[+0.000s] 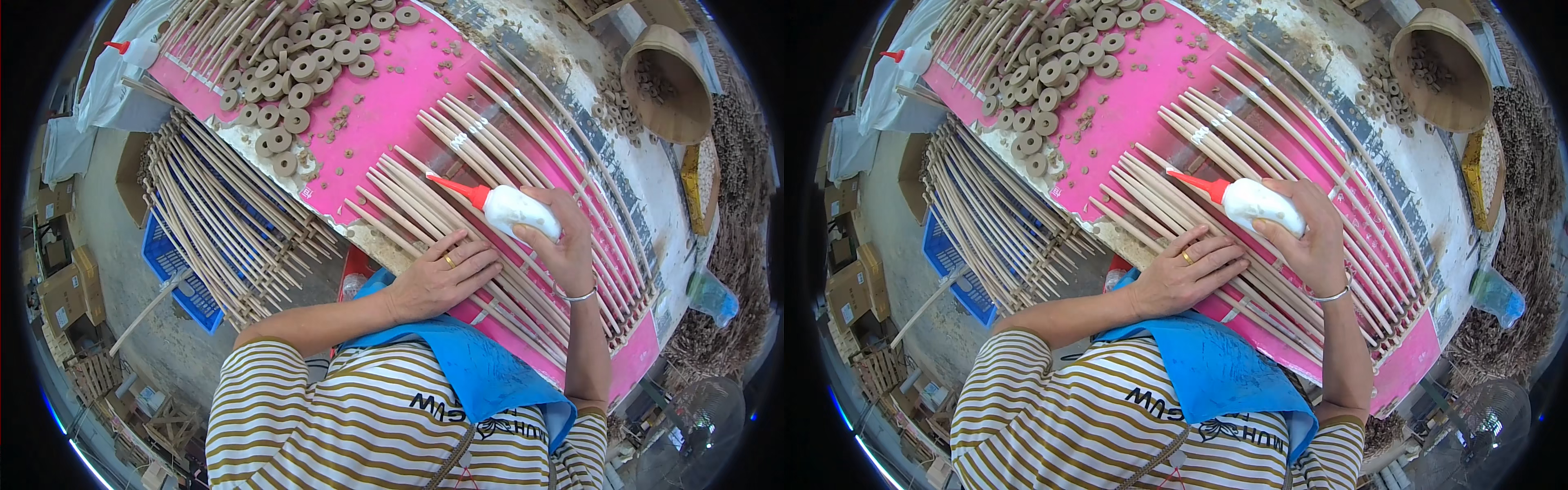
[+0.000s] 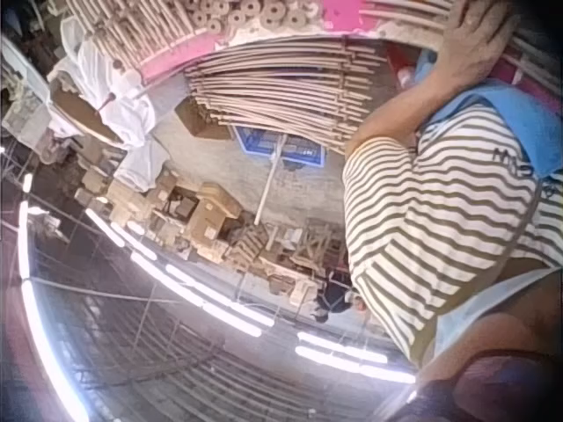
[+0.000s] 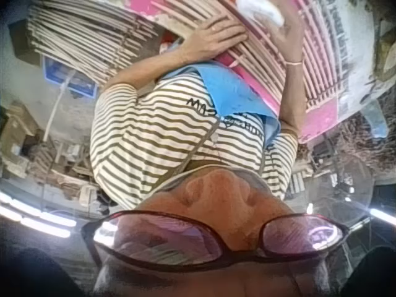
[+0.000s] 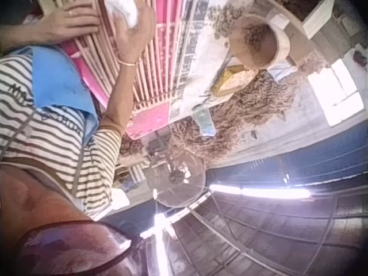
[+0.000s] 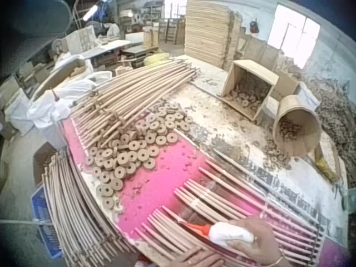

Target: The recorder is assembling a wooden structure by gluing small wooden rings onto dowels and positioning them onto a frame.

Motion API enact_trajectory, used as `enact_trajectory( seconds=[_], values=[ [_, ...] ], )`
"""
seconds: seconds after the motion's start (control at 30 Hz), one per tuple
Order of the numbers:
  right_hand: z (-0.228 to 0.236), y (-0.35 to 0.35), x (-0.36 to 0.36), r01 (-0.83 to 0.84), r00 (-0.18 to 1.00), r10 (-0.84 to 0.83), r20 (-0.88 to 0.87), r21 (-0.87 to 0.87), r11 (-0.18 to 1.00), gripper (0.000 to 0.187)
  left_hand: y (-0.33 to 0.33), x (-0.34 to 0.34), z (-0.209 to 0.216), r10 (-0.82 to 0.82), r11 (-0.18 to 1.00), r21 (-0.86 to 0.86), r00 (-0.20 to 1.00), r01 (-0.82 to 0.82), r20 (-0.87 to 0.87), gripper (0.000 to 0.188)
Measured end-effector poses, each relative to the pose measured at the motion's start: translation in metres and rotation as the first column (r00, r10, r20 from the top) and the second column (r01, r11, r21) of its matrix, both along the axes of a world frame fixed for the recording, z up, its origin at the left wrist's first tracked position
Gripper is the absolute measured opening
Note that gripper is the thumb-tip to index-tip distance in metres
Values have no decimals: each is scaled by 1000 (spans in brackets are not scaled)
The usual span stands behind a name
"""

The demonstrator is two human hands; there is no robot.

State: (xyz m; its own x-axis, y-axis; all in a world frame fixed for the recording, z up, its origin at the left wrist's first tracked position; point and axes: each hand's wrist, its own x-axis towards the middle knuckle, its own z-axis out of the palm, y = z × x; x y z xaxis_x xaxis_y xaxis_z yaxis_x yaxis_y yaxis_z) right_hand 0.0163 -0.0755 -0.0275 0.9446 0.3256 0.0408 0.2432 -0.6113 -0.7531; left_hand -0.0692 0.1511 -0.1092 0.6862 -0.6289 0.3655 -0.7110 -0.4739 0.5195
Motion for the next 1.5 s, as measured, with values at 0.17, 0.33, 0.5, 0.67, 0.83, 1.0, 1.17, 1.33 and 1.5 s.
enact_trajectory(
  seconds=[0.17, 0.33, 0.5, 0.67, 0.83, 1.0, 1.17, 1.33, 1.5],
  values=[
    [0, -5, -5, 26, 999, -25, -40, 24, 999, 45, -1, 0, 2, 45, 999, 19, 999, -45, 22, 46],
    [4, -5, -4, -12, 995, 12, -100, 5, 1000, 46, -1, 1, 4, 61, 998, 27, 998, -62, 34, 44],
    [3, 6, -4, 7, 998, -4, -67, 55, 998, 44, -3, 2, 3, 66, 997, 25, 997, -67, 49, 42],
    [2, 10, -2, -15, 998, 17, -65, 22, 1000, 43, -2, 1, 2, 71, 997, 24, 996, -72, 51, 42],
    [3, 9, -3, -13, 994, 16, -105, 24, 1000, 43, -2, 1, 2, 70, 997, 16, 996, -71, 53, 42],
    [6, 5, -5, 1, 994, -1, -111, 1, 1000, 43, -3, 1, 2, 80, 997, 18, 995, -82, 65, 43],
    [8, 5, -8, 19, 994, -16, -104, 24, 1000, 43, -3, 1, 1, 82, 996, 15, 995, -82, 55, 44],
    [13, 15, -8, -17, 997, 20, -70, 36, 999, 43, -3, 1, 2, 91, 996, 14, 994, -92, 61, 46],
    [13, 16, -9, -30, 997, 30, -68, -6, 1000, 43, -3, 1, 2, 97, 995, -1, 993, -98, 60, 45]
  ],
)
